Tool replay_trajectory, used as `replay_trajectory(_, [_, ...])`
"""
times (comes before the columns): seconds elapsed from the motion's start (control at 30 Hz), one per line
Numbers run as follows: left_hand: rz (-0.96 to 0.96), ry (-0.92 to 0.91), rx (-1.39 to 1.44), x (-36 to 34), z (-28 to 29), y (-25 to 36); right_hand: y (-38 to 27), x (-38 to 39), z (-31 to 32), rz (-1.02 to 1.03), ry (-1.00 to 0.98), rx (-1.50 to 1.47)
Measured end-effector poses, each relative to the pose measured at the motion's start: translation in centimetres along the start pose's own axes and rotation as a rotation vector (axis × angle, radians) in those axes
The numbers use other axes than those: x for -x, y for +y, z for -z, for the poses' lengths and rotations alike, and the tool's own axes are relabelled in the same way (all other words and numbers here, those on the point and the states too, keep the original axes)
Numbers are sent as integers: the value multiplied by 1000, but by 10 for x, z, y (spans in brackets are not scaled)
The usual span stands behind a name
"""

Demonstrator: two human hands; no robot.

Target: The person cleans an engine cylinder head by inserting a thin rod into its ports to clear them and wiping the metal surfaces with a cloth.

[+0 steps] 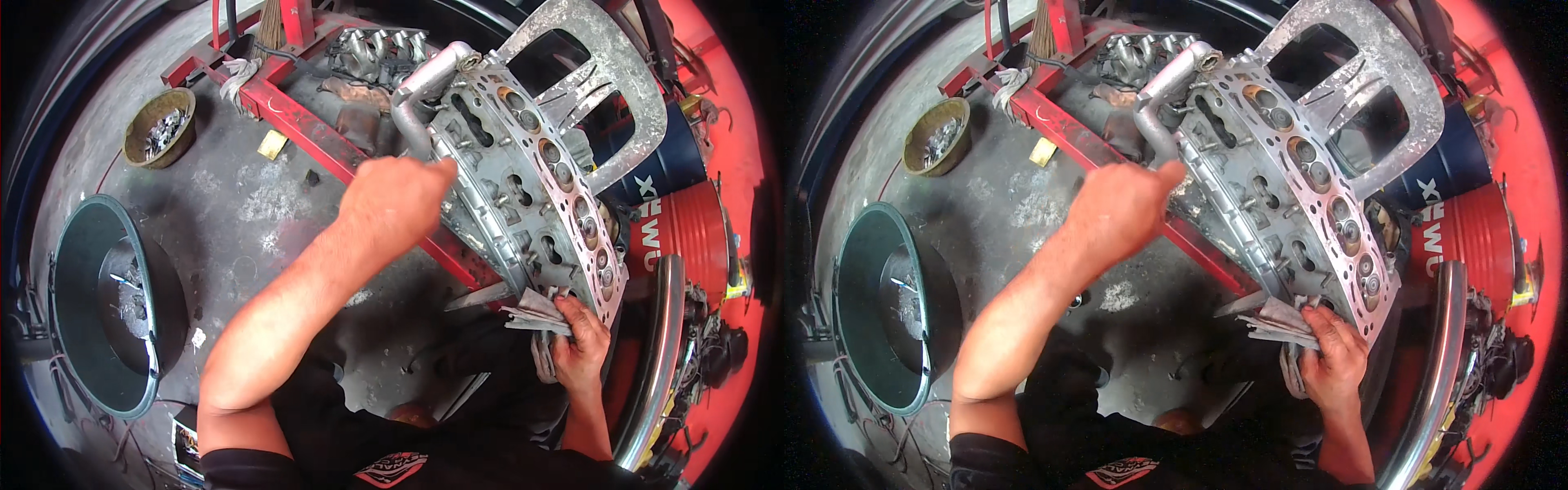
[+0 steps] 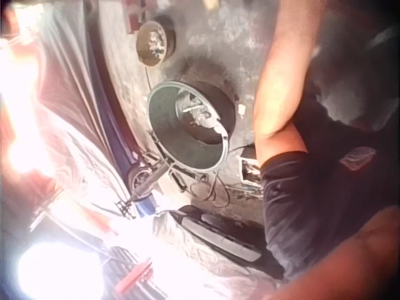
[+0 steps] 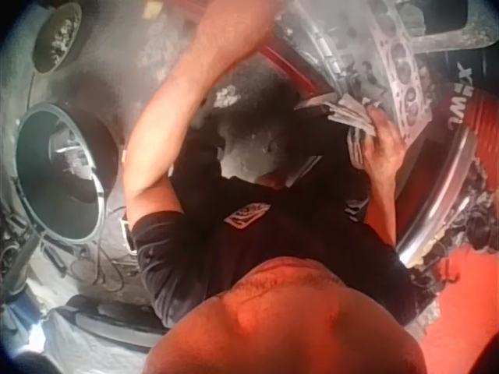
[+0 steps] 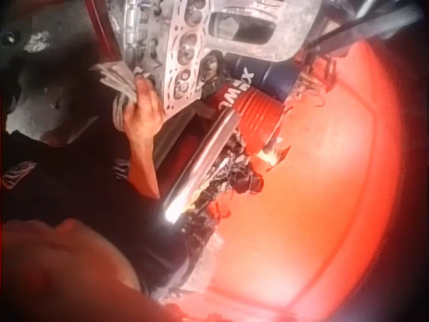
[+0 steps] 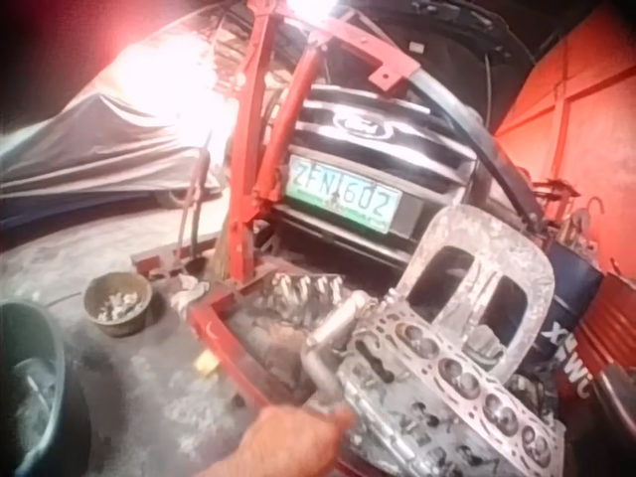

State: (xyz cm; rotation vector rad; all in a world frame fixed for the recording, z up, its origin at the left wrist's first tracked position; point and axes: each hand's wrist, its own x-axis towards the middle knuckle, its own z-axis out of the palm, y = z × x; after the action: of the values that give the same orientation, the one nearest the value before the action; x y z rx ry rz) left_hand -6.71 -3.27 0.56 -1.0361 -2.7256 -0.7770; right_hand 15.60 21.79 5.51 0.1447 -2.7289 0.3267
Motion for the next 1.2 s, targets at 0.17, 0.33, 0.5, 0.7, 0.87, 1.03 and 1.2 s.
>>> replay_trajectory(0.17, [86,49,-12,-8,-2,-14,-1,-2,2,34,18,-1])
replay_trajectory(0.33, [143,66,85,-16,2,-23,2,-2,3,41,38,22])
replay_trajectory(0.5, [75,0,-26,-4,-2,-5,3,-3,3,72,51,40])
replay_trajectory(0.7, [108,8,-38,-12,-6,4,6,4,6,59,69,99])
replay_trajectory(0.87, [79,86,24,-4,-11,19,6,3,6,77,62,82])
replay_trajectory(1.03, [192,114,-198,-17,5,14,6,4,8,113,55,37])
replay_trajectory(1.2, [169,71,-100,-27,-19,34,11,7,4,170,120,-2])
